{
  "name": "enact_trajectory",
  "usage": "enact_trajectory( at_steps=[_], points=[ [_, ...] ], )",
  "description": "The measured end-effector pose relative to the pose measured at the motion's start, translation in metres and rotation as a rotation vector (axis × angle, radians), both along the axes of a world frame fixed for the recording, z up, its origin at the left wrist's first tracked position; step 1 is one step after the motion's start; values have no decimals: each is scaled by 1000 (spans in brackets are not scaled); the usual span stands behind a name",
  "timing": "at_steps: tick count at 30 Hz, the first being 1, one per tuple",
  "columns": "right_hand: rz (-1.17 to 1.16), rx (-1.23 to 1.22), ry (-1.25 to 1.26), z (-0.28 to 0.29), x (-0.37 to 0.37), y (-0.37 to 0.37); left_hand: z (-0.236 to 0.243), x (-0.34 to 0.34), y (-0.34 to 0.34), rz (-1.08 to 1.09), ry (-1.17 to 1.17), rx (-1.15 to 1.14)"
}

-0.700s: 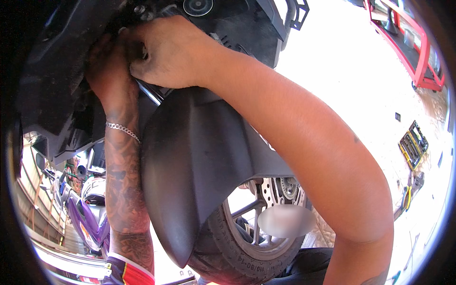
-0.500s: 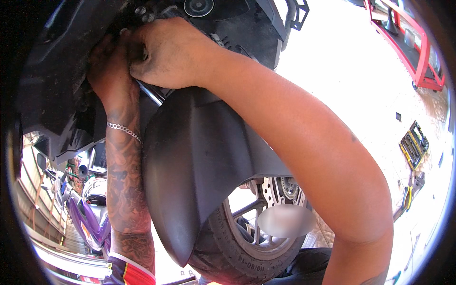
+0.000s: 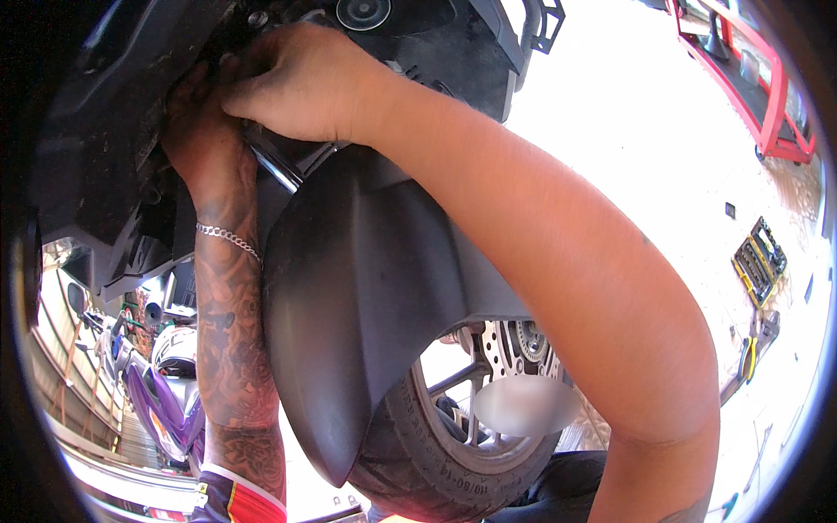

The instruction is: The person sits on the floor and works on the front wheel area of a motorcycle. They use a screwdriver to adjust small components, handle a metal clip, and manipulate parts near the front fork and brake assembly.

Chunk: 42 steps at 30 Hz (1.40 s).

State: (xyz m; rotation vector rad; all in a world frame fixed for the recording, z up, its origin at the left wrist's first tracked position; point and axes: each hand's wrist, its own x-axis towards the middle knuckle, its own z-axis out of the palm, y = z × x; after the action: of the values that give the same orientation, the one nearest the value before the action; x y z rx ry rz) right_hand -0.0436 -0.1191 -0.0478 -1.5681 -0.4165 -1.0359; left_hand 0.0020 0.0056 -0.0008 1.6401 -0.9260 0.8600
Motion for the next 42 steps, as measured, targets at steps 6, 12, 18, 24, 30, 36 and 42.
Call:
enact_trajectory(
  at_steps=[6,12,18,24,30,36,42],
  points=[
    [106,74,38,-1,6,1,3,-3,-2,48,-38,19],
    [-322,-338,-432,1,27,6,-2,1,-1,159,-114,69],
    [-87,-216,-197,1,23,6,6,7,10,483,-398,386],
    [-497,-565,-460,-1,14,-18,-3,10,5,196,-262,112],
    [-707,-746,-513,6,16,-16,7,11,7,105,39,22],
    [-937,-618,-242,8,23,-18,-3,-1,-1,-58,148,-147],
    [-1074,-747,-222,11,35,-13,-6,-3,1,-129,181,-159]
  ],
)
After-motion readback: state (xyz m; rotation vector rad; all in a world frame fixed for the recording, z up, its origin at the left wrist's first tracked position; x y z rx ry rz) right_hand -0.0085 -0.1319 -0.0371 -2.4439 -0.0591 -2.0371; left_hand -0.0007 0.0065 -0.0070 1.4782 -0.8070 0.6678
